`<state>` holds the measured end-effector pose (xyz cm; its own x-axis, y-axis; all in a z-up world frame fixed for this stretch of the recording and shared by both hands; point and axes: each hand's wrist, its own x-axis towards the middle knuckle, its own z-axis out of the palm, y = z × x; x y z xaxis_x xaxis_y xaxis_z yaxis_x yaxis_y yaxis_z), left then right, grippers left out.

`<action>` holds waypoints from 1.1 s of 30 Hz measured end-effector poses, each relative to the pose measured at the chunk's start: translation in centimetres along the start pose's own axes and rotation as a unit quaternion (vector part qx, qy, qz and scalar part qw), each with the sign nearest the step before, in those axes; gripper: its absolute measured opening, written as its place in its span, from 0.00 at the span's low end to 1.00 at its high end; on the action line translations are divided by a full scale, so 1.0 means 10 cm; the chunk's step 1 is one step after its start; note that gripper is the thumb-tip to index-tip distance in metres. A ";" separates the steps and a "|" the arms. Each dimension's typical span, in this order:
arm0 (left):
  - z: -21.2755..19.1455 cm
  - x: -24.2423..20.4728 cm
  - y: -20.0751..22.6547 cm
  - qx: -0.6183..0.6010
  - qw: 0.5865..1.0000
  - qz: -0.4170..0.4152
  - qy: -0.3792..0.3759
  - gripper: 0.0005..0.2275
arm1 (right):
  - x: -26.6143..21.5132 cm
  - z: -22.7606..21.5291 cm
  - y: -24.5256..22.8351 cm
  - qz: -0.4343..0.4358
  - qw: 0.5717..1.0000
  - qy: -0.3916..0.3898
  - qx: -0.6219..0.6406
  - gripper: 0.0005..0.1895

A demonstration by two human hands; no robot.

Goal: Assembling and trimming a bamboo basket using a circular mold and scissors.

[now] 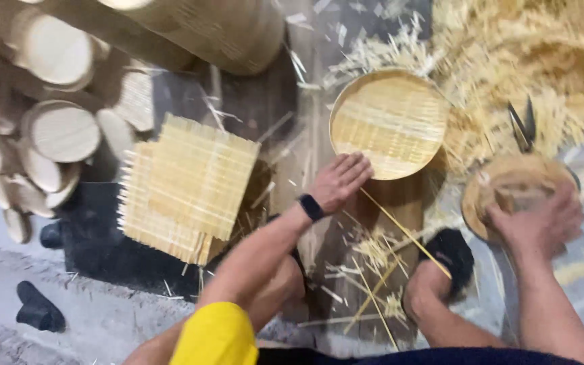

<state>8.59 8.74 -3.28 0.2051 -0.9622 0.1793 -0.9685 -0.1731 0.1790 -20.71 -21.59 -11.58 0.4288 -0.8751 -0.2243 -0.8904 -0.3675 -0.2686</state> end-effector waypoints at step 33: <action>-2.50 0.79 -2.28 0.319 0.883 -0.254 0.232 0.26 | 0.38 0.64 0.35 -0.138 0.934 0.075 0.321 0.58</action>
<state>35.85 10.32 18.25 0.5281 -0.5627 0.6360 -0.5872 -0.7830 -0.2053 -21.27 -24.17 -19.41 0.5593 -0.8270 0.0572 -0.4542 -0.3635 -0.8134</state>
